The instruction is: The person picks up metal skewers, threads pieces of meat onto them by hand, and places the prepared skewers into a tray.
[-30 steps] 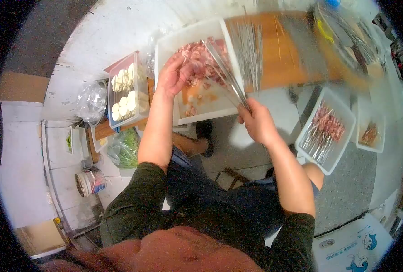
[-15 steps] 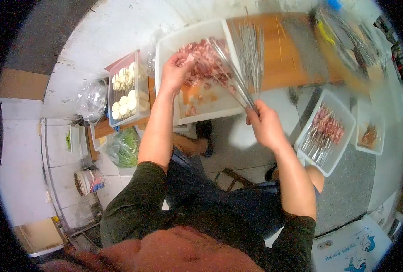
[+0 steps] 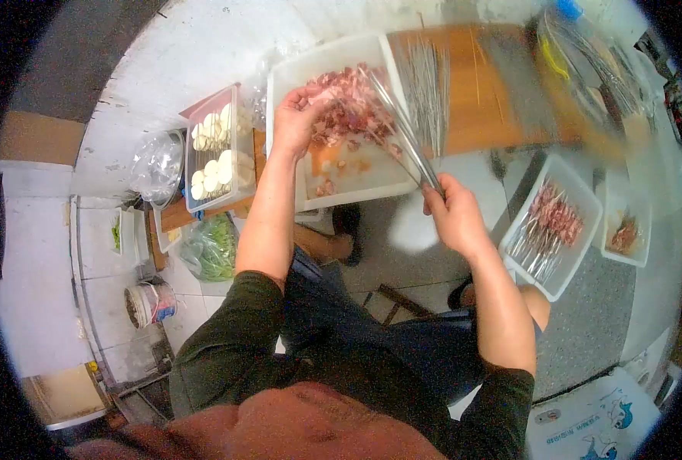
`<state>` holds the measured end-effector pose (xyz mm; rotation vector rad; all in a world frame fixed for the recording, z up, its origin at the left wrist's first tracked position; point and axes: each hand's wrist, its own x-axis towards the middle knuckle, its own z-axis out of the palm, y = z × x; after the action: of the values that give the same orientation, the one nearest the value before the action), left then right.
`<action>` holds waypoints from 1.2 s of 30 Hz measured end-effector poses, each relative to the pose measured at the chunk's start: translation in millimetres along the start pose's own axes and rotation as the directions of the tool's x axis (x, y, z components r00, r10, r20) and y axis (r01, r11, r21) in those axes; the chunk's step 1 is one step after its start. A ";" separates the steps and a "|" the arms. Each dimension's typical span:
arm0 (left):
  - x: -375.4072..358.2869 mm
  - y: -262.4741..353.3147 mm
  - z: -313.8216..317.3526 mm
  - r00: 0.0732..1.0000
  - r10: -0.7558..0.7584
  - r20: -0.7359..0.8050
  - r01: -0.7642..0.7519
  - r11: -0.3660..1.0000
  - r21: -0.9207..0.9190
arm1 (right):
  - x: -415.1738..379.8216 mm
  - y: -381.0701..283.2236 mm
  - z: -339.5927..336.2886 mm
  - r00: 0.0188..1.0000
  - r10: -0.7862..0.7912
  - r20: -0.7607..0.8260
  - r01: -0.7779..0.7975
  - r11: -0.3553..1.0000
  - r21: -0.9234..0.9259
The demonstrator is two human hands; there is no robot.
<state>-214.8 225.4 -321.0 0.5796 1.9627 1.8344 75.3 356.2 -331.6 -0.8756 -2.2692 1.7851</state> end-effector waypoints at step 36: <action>5.8 -12.3 -4.5 0.986 -0.095 0.134 0.155 0.810 -0.566 | 1.5 8.5 12.6 0.999 0.029 0.033 -0.032 0.994 0.102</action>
<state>-222.5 224.1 -333.0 0.3257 1.2369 2.1224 71.7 347.3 -343.5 -0.8739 -2.1715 1.9225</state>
